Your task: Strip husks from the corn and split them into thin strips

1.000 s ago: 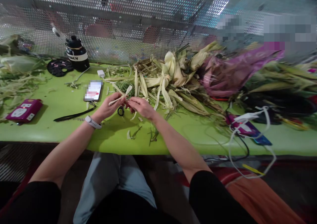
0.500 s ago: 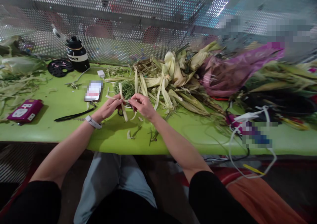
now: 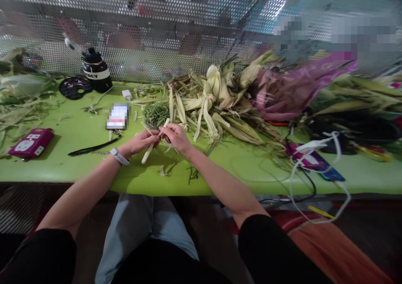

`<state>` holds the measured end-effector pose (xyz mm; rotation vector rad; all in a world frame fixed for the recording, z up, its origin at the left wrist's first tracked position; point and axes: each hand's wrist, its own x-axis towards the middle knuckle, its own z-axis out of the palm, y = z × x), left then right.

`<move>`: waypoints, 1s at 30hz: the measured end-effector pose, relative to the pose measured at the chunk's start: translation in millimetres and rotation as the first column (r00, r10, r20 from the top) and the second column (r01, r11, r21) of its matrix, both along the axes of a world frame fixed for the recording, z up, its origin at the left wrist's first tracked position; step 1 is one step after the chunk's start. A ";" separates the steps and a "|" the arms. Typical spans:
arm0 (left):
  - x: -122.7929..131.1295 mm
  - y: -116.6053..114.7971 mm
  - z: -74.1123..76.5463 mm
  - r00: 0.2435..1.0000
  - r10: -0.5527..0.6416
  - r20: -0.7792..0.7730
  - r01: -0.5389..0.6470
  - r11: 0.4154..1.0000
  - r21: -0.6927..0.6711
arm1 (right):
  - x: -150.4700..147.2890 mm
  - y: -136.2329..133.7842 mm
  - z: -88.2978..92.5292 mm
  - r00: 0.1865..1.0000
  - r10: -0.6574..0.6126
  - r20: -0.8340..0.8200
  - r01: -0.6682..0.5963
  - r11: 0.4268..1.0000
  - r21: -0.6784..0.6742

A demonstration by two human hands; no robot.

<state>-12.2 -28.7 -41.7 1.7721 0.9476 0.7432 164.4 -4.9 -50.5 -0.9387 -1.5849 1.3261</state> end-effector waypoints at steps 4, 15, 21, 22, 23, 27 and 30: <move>-0.3 -2.4 1.1 0.998 0.047 0.050 -0.045 0.998 -0.042 | 3.0 0.9 5.0 1.000 0.030 -0.010 -0.030 0.998 -0.058; 3.3 -0.6 -2.5 0.913 0.257 0.317 -0.223 0.965 -0.140 | 0.3 -1.0 1.1 0.970 0.242 0.000 -0.242 0.970 0.018; 4.2 1.2 -3.7 0.886 0.271 0.376 -0.219 0.960 -0.174 | 5.7 1.7 0.3 0.994 0.035 0.101 -0.050 0.988 0.149; 3.9 1.4 -2.1 0.895 0.266 0.357 -0.228 0.963 -0.145 | 8.5 2.3 1.6 0.992 -0.077 0.104 0.052 0.973 0.225; 3.7 1.5 -0.3 0.900 0.275 0.339 -0.251 0.961 -0.114 | 11.0 2.6 3.2 0.978 -0.184 0.096 0.147 0.941 0.306; 4.1 0.8 4.5 0.921 0.298 0.252 -0.293 0.954 -0.056 | 13.8 -0.1 7.5 0.943 -0.254 0.213 0.103 0.835 0.541; 3.9 1.1 2.7 0.940 0.266 0.212 -0.250 0.963 -0.098 | 10.7 -2.3 4.7 0.919 -0.147 0.365 -0.093 0.821 0.563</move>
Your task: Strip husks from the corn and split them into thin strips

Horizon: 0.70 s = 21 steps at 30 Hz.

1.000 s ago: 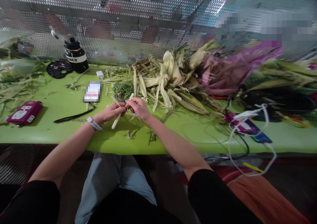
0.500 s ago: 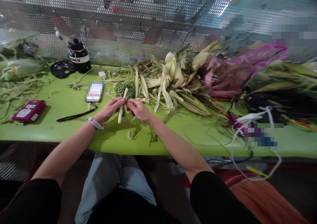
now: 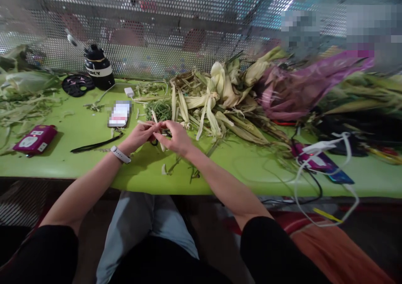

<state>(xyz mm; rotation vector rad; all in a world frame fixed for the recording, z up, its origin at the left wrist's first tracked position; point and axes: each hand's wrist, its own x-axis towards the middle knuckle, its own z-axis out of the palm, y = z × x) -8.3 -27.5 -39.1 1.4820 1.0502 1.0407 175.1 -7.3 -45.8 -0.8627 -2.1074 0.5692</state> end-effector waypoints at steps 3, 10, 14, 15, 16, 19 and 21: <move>-3.3 1.9 -3.4 0.998 -0.027 0.061 0.031 0.997 -0.071 | 0.2 2.8 -4.4 0.999 0.019 0.034 -0.021 0.999 0.039; -11.5 2.4 0.1 0.980 -0.177 0.085 0.185 0.978 -0.092 | 6.5 12.5 -9.7 0.991 -0.105 0.082 0.091 0.983 0.159; -10.8 2.6 1.0 0.977 -0.213 -0.004 0.213 0.977 0.001 | 6.1 9.1 -7.2 0.991 -0.102 0.086 0.088 0.984 0.158; -10.5 2.8 0.6 0.976 -0.216 -0.028 0.217 0.976 0.014 | 6.2 8.1 -6.0 0.991 -0.106 0.079 0.094 0.984 0.150; -10.1 3.1 0.1 0.974 -0.219 -0.054 0.221 0.975 0.027 | 6.3 7.5 -5.0 0.991 -0.114 0.068 0.103 0.985 0.140; -8.7 3.5 -0.5 0.968 -0.215 -0.131 0.225 0.972 0.069 | 6.5 7.0 -2.8 0.993 -0.114 0.030 0.109 0.987 0.119; -8.1 3.2 0.1 0.960 -0.218 -0.174 0.237 0.967 0.092 | 5.8 6.5 -1.8 0.995 -0.095 -0.001 0.095 0.989 0.110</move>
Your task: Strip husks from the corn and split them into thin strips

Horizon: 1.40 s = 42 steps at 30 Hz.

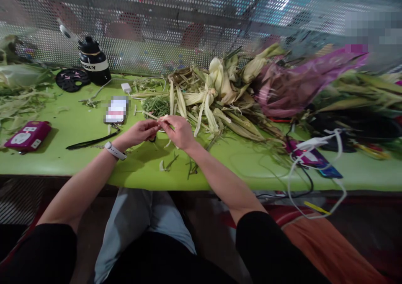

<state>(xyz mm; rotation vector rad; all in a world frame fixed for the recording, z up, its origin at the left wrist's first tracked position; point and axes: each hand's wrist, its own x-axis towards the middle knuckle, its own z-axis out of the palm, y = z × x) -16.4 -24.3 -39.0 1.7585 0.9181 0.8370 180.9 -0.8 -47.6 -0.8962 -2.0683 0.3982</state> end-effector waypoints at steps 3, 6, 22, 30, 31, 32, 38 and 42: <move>-0.8 -0.7 1.3 0.999 -0.035 -0.013 0.035 0.999 0.019 | -2.1 -3.8 2.9 0.997 -0.008 -0.080 0.005 1.000 -0.031; -3.1 -1.1 1.3 0.998 -0.055 0.018 0.055 0.998 0.008 | -3.7 -8.2 6.1 0.983 -0.036 -0.180 0.016 0.994 -0.112; -2.4 0.8 -1.2 0.999 0.046 -0.022 -0.045 0.996 0.077 | -3.5 -8.1 4.3 0.958 0.000 -0.286 -0.077 0.963 -0.258; -9.0 1.1 6.4 0.980 0.085 0.183 -0.088 0.996 0.013 | 3.5 1.6 1.0 0.996 0.047 -0.072 -0.053 0.996 -0.078; -9.8 1.5 6.7 0.972 0.112 0.206 -0.114 0.993 0.000 | 2.8 2.8 -1.0 0.998 0.037 -0.044 -0.037 0.999 -0.017; -10.6 2.1 6.5 0.965 0.137 0.224 -0.138 0.990 -0.013 | 2.0 3.8 -2.9 0.999 0.027 -0.024 -0.026 0.999 0.042; -17.0 10.3 -0.4 0.937 0.174 0.302 -0.165 0.985 -0.053 | -1.7 1.9 -6.4 0.999 0.003 0.033 -0.015 0.932 0.363; -16.0 11.3 -2.5 0.925 0.182 0.335 -0.157 0.983 -0.101 | -2.4 -0.5 -7.4 0.997 -0.061 0.055 0.030 0.890 0.454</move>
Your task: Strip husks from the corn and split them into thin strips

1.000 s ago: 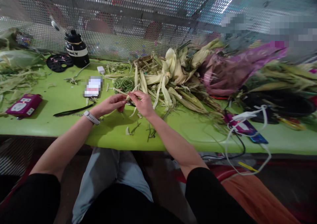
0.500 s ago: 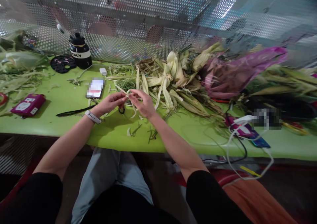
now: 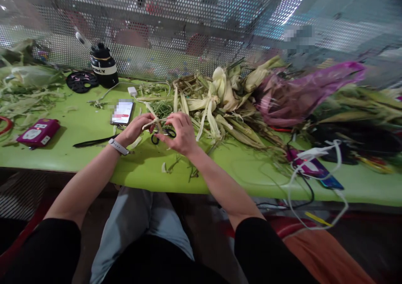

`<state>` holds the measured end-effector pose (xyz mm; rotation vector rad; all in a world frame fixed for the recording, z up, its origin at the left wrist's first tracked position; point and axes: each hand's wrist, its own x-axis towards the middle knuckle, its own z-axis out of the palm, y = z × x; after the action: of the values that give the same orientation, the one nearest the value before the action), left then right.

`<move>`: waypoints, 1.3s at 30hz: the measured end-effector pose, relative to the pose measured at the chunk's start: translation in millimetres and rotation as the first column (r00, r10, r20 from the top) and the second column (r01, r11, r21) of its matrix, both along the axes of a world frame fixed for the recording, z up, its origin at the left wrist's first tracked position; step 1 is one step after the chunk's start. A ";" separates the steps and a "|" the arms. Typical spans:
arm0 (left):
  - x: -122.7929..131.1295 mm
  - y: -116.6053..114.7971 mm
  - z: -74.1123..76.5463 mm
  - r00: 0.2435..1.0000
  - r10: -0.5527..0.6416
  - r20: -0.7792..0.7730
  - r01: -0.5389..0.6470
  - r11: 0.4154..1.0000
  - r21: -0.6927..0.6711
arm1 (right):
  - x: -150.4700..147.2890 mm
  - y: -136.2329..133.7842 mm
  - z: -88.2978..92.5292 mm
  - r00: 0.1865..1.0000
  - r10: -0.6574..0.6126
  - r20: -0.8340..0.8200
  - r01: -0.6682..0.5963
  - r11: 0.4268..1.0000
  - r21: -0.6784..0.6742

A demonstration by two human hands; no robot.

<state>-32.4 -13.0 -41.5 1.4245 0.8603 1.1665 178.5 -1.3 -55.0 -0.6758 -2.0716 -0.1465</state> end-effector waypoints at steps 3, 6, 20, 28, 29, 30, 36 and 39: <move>2.7 -1.5 0.1 0.999 0.009 0.032 -0.007 0.998 -0.061 | -1.7 0.5 -2.4 0.998 -0.021 0.054 0.020 0.999 0.030; 5.1 -1.2 -0.8 0.999 0.035 0.016 -0.033 0.996 -0.082 | -3.1 0.9 -3.3 0.999 -0.023 0.042 0.023 1.000 0.003; 18.6 -17.4 -0.3 0.832 0.266 -0.487 -0.080 0.926 0.369 | -1.5 4.1 -7.0 0.951 -0.310 -0.009 0.294 0.910 -0.291; 31.1 -17.4 -14.2 0.965 -0.066 -0.254 0.092 0.991 0.094 | -11.4 -6.1 -8.8 0.966 -0.245 -0.087 0.189 0.892 -0.411; 32.1 -17.2 -14.4 0.978 -0.062 -0.198 0.081 0.992 0.092 | -12.1 -7.4 -8.9 0.973 -0.214 -0.084 0.158 0.888 -0.431; 33.1 -16.8 -14.5 0.990 -0.047 -0.134 0.059 0.994 0.092 | -12.9 -8.8 -9.0 0.981 -0.180 -0.071 0.129 0.883 -0.451; 35.9 -6.7 -19.0 0.969 0.218 0.116 -0.228 0.970 0.080 | -18.0 -13.7 -12.1 0.993 -0.055 0.105 0.097 0.885 -0.456; 32.4 -1.0 -20.9 0.928 0.366 0.074 -0.371 0.925 0.080 | -19.0 -12.3 -13.6 0.984 -0.046 0.173 0.107 0.926 -0.363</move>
<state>0.0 -14.0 -62.3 1.3292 1.0767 1.5405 159.5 -13.6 -68.6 -1.0043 -2.2536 0.1583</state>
